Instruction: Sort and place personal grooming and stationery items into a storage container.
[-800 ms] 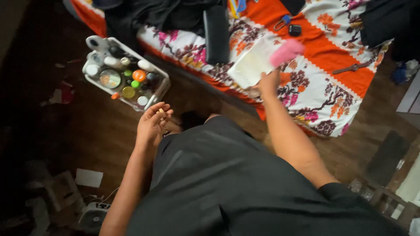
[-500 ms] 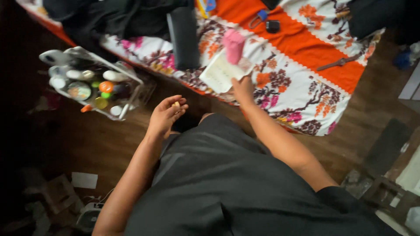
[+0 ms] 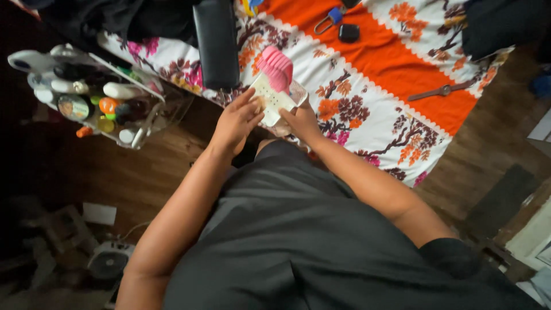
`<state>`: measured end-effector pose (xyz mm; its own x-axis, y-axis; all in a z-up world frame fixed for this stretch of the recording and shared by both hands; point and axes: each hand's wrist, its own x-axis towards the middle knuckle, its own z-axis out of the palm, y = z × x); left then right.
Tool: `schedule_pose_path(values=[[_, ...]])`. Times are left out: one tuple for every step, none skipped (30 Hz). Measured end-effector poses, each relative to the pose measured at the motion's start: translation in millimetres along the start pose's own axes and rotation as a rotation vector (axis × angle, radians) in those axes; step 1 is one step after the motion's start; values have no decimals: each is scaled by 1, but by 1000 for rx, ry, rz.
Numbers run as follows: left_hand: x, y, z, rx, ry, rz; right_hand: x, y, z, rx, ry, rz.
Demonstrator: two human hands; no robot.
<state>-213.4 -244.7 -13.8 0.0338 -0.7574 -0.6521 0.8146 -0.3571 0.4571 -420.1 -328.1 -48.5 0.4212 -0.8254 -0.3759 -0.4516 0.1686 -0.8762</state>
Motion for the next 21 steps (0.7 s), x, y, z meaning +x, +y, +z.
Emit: schedule_pose_path(values=[[-2, -1, 0, -1, 10, -3, -2, 3, 1, 4, -7, 6], [-4, -2, 1, -2, 47, -22, -5, 5, 1, -33, -33, 84], [-1, 1, 4, 0, 73, -31, -1, 6, 0, -71, -52, 150], [0, -2, -3, 3, 73, -26, -1, 3, 0, -69, -52, 144], [1, -4, -9, -6, 78, -25, 0, 0, 1, -41, -45, 158], [3, -5, -16, -14, 84, -25, 1, -3, 2, -13, -37, 171], [0, -3, -15, -12, 80, -20, 2, -3, 1, -12, -35, 166], [-3, 0, -14, 27, 94, 3, 4, -2, 0, 40, -26, 144], [-9, 0, -13, 62, 112, 21, 2, 0, -1, 90, -20, 129], [-6, -5, -18, 60, 114, 20, 4, 0, -3, 89, -22, 130], [-3, -11, -23, 225, 174, 90, 4, 1, -5, 111, -27, 135], [-1, -17, -28, 390, 234, 160, 3, 2, -6, 133, -33, 141], [-4, -15, -24, 387, 236, 159, 2, 5, -8, 131, -35, 142], [-8, -13, -19, 468, 262, 158, 1, 8, -11, 151, -43, 110], [-10, -10, -13, 549, 285, 157, 0, 10, -14, 169, -48, 76], [-15, -4, -8, 546, 284, 159, -2, 7, -15, 165, -48, 75], [-20, 2, -1, 662, 239, 188, -5, 5, -19, 130, -49, 1], [-24, 7, 6, 778, 193, 217, -8, 2, -23, 95, -51, -72], [-25, 5, 7, 776, 185, 219, -12, -21, -27, 90, -45, -73], [-27, 4, 8, 583, 105, 182, -16, -43, -31, 27, -70, -154], [-28, 4, 8, 391, 28, 147, -17, -67, -33, -33, -99, -237]])
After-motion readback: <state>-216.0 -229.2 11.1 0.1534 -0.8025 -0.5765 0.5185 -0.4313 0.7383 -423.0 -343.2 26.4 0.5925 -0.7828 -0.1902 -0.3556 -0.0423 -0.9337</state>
